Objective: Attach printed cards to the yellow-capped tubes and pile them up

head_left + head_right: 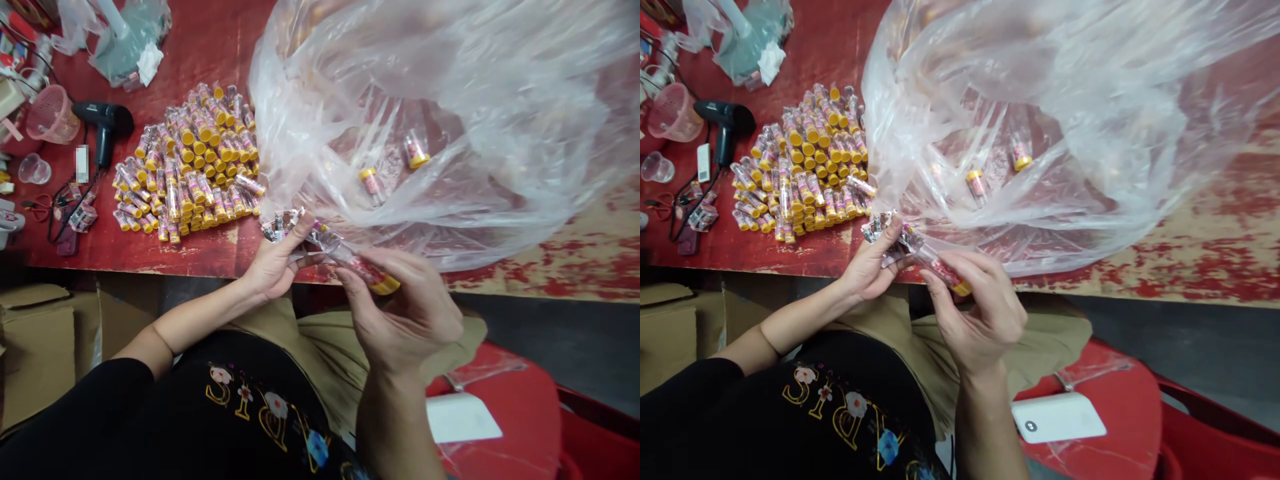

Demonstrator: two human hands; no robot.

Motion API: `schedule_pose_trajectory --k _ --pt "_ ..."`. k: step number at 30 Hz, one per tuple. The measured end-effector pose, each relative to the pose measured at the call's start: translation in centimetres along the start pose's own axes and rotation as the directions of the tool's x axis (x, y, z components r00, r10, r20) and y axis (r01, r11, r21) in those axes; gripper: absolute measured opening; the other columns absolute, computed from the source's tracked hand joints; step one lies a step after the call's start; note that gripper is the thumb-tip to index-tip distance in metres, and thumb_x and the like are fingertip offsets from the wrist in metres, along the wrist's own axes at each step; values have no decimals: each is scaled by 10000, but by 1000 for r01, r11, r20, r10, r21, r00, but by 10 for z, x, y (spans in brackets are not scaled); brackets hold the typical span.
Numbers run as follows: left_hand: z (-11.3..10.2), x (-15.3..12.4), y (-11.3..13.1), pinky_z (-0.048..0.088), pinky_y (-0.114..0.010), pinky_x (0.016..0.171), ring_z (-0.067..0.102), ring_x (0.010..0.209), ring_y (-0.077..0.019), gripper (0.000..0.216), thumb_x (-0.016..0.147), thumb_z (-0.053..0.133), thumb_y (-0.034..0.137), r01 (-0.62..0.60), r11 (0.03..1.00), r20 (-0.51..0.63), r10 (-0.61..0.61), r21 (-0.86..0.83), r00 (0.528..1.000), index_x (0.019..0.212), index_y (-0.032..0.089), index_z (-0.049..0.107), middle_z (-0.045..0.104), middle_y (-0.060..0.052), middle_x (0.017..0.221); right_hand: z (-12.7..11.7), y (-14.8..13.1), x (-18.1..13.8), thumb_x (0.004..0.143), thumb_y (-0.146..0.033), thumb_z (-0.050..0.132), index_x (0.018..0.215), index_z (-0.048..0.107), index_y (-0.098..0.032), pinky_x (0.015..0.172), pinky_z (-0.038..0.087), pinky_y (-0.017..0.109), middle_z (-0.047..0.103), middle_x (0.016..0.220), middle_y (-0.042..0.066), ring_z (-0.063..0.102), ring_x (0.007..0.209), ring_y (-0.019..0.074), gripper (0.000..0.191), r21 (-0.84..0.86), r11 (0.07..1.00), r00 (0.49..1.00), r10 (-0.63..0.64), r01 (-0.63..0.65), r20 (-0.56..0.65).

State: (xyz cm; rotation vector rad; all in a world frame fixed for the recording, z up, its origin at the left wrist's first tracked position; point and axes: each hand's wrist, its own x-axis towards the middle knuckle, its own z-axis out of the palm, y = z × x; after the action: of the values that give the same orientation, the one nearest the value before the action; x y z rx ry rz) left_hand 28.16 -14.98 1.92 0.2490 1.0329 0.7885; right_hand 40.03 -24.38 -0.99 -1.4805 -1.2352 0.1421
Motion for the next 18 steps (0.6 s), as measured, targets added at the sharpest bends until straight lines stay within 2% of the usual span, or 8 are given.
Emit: schedule_pose_trajectory --k 2,4,7,9,11,13,18 --pt "0 -1 1 556 -282 705 666 678 -122 267 765 917 304 32 999 13 -33 32 999 888 160 729 739 -15 853 -1 -2 0 876 -275 821 1118 773 -271 902 629 441 769 1042 69 738 979 246 247 -18 1000 999 20 -20 -40" --pt "0 -3 2 559 -286 706 660 665 -124 224 784 901 285 66 996 28 -68 64 997 864 157 735 738 -22 842 -1 -7 0 880 -289 819 1122 776 -261 888 626 432 751 1047 76 730 990 248 248 14 995 986 102 -101 -133" --pt "0 -5 2 565 -296 729 670 684 -128 146 809 871 221 104 991 41 -107 81 993 869 157 755 748 -31 871 2 -12 -3 904 -312 788 1161 741 -251 700 612 377 738 1083 85 704 816 204 269 186 950 917 296 -252 -267" --pt "0 -5 2 564 -295 730 675 694 -127 90 830 840 171 121 990 33 -124 67 992 873 155 762 753 -32 888 3 -13 -5 921 -303 765 1144 735 -266 572 549 329 727 1109 76 640 685 153 228 313 908 887 368 -278 -278" --pt "0 -4 2 556 -285 711 664 680 -119 49 853 812 150 141 989 22 -142 48 990 861 151 763 754 -31 884 3 -11 -8 918 -271 765 1111 745 -283 544 514 310 715 1093 56 603 643 128 194 389 888 892 365 -247 -268" --pt "-1 -4 1 552 -277 700 650 669 -114 30 868 800 154 162 986 9 -163 33 987 862 149 771 758 -36 884 1 -10 -10 899 -237 783 1131 735 -291 552 520 313 715 1071 49 617 654 135 243 405 887 901 345 -221 -264" --pt "-3 -3 0 561 -281 711 651 698 -122 55 846 830 173 212 977 -8 -212 26 977 876 146 792 760 -55 896 2 -8 -14 893 -282 794 1185 678 -256 521 545 325 746 1078 90 666 678 175 316 303 912 907 353 -278 -230"
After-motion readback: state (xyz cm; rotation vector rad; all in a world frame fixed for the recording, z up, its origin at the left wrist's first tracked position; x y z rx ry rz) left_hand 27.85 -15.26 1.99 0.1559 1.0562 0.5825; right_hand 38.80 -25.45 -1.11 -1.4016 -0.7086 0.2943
